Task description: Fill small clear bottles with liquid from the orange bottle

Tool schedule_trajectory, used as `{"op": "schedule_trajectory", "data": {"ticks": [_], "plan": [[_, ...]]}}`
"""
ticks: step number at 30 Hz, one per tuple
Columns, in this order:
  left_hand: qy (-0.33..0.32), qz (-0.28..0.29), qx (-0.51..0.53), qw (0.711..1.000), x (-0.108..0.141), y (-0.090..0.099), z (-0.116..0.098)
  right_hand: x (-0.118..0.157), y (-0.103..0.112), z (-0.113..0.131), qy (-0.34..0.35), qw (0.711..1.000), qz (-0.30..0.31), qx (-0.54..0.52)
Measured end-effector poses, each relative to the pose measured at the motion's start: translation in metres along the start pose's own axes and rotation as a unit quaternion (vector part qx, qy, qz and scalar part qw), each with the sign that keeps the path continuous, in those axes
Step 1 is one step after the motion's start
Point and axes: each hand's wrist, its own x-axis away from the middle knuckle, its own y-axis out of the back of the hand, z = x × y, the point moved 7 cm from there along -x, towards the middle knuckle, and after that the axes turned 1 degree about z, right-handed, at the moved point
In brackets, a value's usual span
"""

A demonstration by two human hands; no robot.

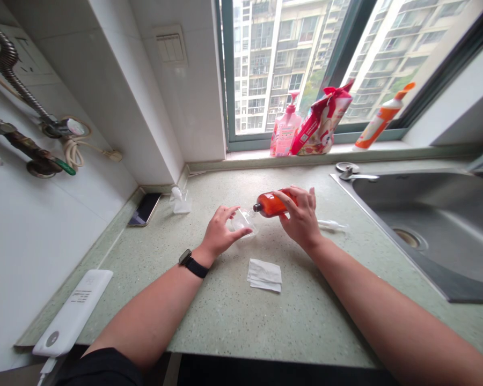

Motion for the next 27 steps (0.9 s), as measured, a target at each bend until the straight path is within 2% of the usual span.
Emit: {"op": "schedule_trajectory", "data": {"ticks": [27], "plan": [[-0.006, 0.001, -0.007, 1.000, -0.0009, 0.0005, -0.0023, 0.0009, -0.0008, -0.0008, 0.012, 1.000, -0.004, 0.005]]}}
